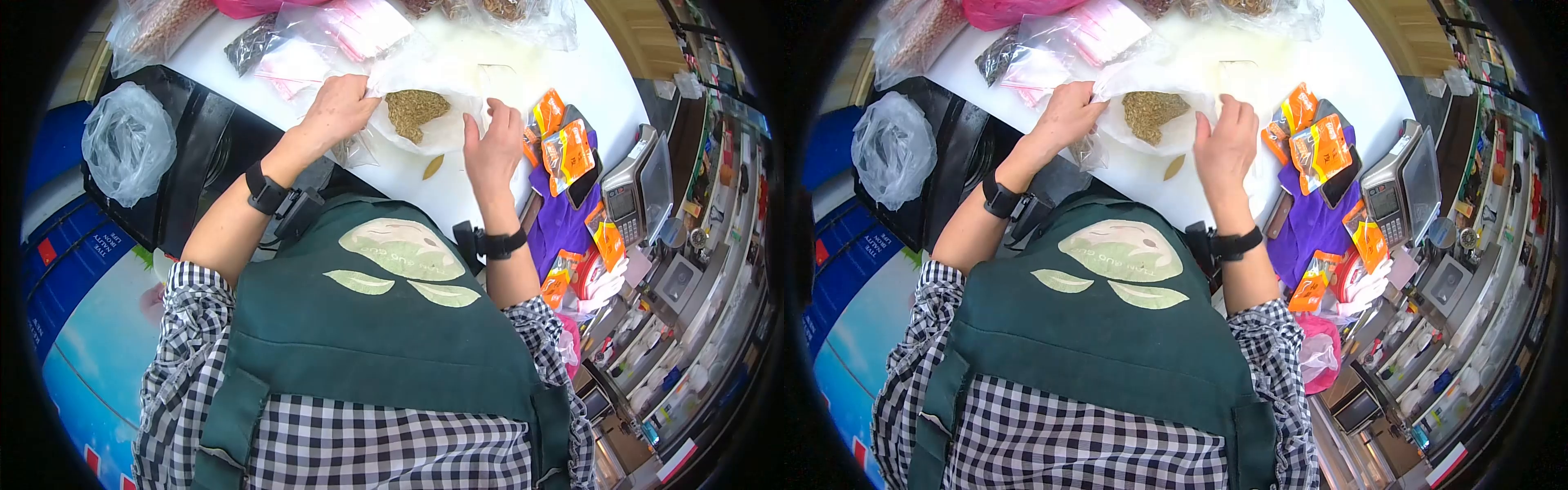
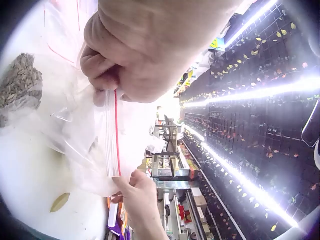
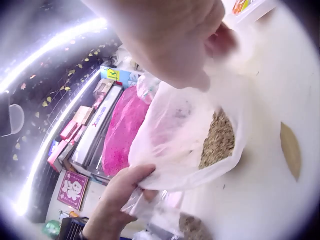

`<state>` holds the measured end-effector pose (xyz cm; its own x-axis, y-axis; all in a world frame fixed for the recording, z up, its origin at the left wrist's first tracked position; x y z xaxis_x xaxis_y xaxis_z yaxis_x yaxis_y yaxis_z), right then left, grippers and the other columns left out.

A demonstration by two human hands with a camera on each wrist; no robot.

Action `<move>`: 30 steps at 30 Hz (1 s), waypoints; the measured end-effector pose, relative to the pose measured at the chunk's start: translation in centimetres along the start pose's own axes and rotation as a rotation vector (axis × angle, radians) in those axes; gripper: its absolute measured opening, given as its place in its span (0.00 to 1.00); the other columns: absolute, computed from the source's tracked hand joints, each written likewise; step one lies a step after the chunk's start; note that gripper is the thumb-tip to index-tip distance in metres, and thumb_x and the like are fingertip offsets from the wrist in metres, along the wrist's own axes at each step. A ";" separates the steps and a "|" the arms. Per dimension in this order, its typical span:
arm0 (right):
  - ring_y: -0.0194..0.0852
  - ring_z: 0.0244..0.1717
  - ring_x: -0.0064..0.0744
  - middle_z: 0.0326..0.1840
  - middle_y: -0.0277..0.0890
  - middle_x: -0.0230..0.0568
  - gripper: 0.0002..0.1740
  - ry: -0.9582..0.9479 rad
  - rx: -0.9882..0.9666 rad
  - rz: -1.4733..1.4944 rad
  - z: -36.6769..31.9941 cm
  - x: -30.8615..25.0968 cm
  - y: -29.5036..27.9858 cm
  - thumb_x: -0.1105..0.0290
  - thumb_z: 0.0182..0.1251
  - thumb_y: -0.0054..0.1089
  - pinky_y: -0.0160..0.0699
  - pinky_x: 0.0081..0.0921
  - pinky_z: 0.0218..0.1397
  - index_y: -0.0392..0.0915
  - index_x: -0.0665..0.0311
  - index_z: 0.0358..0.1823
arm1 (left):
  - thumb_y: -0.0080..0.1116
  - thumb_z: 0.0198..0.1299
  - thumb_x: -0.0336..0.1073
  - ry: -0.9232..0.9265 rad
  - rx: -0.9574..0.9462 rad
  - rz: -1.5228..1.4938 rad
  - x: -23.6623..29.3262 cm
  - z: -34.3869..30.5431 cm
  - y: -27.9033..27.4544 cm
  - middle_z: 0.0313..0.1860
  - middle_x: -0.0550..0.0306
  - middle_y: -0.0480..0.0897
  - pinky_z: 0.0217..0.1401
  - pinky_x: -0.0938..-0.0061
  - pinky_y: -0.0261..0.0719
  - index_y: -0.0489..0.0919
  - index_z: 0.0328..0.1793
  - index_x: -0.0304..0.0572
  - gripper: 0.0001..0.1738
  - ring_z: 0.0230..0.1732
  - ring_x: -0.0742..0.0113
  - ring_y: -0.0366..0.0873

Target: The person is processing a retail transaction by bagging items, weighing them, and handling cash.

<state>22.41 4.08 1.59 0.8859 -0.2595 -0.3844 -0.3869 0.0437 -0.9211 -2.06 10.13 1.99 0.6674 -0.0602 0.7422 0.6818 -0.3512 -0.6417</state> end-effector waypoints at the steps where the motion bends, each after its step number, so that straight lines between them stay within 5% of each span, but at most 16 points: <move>1: 0.78 0.40 0.57 0.37 0.78 0.54 0.12 -0.214 0.215 0.087 -0.7 -2.9 -2.5 0.73 0.59 0.63 0.76 0.46 0.43 0.77 0.65 0.45 | 0.52 0.57 0.40 -0.015 -0.019 0.004 0.0 0.1 0.1 0.28 0.34 0.81 0.43 0.53 0.78 0.81 0.35 0.29 0.17 0.36 0.37 0.81; 2: 0.77 0.42 0.54 0.40 0.76 0.52 0.13 -0.427 0.431 0.174 -2.0 -5.2 -4.4 0.77 0.57 0.63 0.75 0.45 0.44 0.76 0.65 0.45 | 0.53 0.57 0.40 -0.029 -0.039 0.008 -0.1 0.2 0.3 0.30 0.33 0.82 0.44 0.52 0.78 0.80 0.35 0.28 0.17 0.38 0.36 0.81; 4: 0.73 0.44 0.53 0.41 0.72 0.50 0.16 -0.479 0.122 0.465 -2.5 -7.4 -1.8 0.80 0.54 0.62 0.73 0.45 0.47 0.74 0.66 0.45 | 0.53 0.56 0.40 -0.036 -0.055 -0.012 0.0 0.4 0.9 0.29 0.33 0.81 0.44 0.53 0.78 0.80 0.35 0.28 0.17 0.37 0.37 0.81; 5: 0.75 0.49 0.52 0.45 0.75 0.51 0.18 -0.470 -0.046 0.460 -2.2 -7.8 0.3 0.72 0.57 0.68 0.78 0.42 0.51 0.76 0.69 0.48 | 0.53 0.56 0.40 -0.041 -0.063 -0.032 0.1 0.6 1.1 0.28 0.33 0.81 0.43 0.53 0.78 0.80 0.35 0.28 0.17 0.36 0.37 0.81; 8: 0.69 0.58 0.55 0.47 0.75 0.53 0.25 -0.318 0.000 0.122 -0.7 -7.4 3.1 0.66 0.55 0.71 0.73 0.45 0.58 0.76 0.69 0.52 | 0.54 0.54 0.40 -0.119 -0.136 -0.046 0.5 0.7 1.4 0.26 0.33 0.81 0.42 0.53 0.79 0.80 0.34 0.27 0.18 0.35 0.37 0.81; 10: 0.69 0.55 0.57 0.50 0.74 0.55 0.29 -0.374 0.108 0.064 0.4 -6.8 4.6 0.67 0.50 0.74 0.69 0.50 0.61 0.76 0.70 0.54 | 0.54 0.54 0.40 -0.083 -0.112 -0.028 -0.1 0.8 1.6 0.25 0.34 0.81 0.42 0.53 0.79 0.80 0.33 0.26 0.18 0.34 0.38 0.82; 13: 0.68 0.57 0.57 0.54 0.73 0.55 0.25 -0.464 -0.012 0.097 0.8 -7.7 5.7 0.69 0.50 0.72 0.68 0.48 0.63 0.78 0.68 0.51 | 0.54 0.54 0.41 -0.065 -0.093 0.003 -0.3 0.8 1.5 0.23 0.36 0.81 0.42 0.54 0.79 0.81 0.32 0.27 0.18 0.33 0.40 0.82; 15: 0.67 0.59 0.56 0.55 0.74 0.52 0.21 -0.481 -0.227 0.369 0.3 -8.3 6.0 0.70 0.54 0.68 0.69 0.44 0.63 0.80 0.66 0.51 | 0.54 0.54 0.41 -0.095 -0.094 0.013 -0.8 0.7 1.4 0.23 0.37 0.81 0.42 0.54 0.79 0.81 0.31 0.27 0.18 0.33 0.40 0.82; 18: 0.70 0.57 0.56 0.52 0.76 0.51 0.16 -0.670 -0.146 0.361 -1.1 -10.0 6.0 0.75 0.54 0.65 0.70 0.44 0.61 0.82 0.63 0.46 | 0.53 0.55 0.41 -0.049 -0.067 0.048 -0.5 0.6 1.1 0.22 0.39 0.81 0.42 0.55 0.80 0.81 0.31 0.28 0.18 0.32 0.42 0.83; 22: 0.71 0.55 0.57 0.51 0.77 0.51 0.17 -0.661 -0.046 0.132 0.3 -7.9 7.2 0.76 0.52 0.65 0.71 0.45 0.61 0.83 0.61 0.46 | 0.52 0.56 0.40 -0.103 -0.123 -0.001 0.0 0.2 0.6 0.19 0.43 0.81 0.40 0.57 0.80 0.81 0.31 0.30 0.17 0.29 0.46 0.84; 24: 0.71 0.55 0.58 0.51 0.76 0.51 0.19 -0.445 -0.100 0.139 1.5 -6.2 6.9 0.76 0.52 0.65 0.70 0.45 0.61 0.82 0.60 0.48 | 0.51 0.57 0.40 -0.119 -0.120 -0.011 -0.7 0.0 0.5 0.18 0.44 0.81 0.40 0.58 0.80 0.82 0.31 0.30 0.17 0.28 0.47 0.84; 28: 0.69 0.57 0.56 0.52 0.76 0.49 0.19 -0.482 0.031 0.062 0.9 -8.1 6.4 0.74 0.51 0.68 0.71 0.45 0.60 0.82 0.61 0.47 | 0.52 0.57 0.40 -0.062 -0.103 0.001 -0.5 0.4 0.8 0.18 0.44 0.81 0.40 0.58 0.81 0.82 0.31 0.30 0.17 0.28 0.46 0.84; 30: 0.68 0.58 0.55 0.54 0.75 0.49 0.20 -0.557 -0.067 0.147 0.6 -8.6 6.7 0.75 0.49 0.68 0.72 0.44 0.61 0.82 0.62 0.47 | 0.52 0.57 0.40 -0.056 -0.092 0.019 -0.4 0.5 0.9 0.19 0.44 0.81 0.41 0.57 0.81 0.82 0.31 0.30 0.17 0.29 0.46 0.84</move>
<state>12.33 7.15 -1.30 0.8155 0.2927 -0.4993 -0.5155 -0.0247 -0.8565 -1.63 10.28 1.04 0.6976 -0.0165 0.7163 0.6401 -0.4349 -0.6334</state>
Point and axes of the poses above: each hand's wrist, its own z-axis towards the middle knuckle, its own y-axis out of the palm, x = y × z, the point moved 7 cm from there along z, towards the middle knuckle
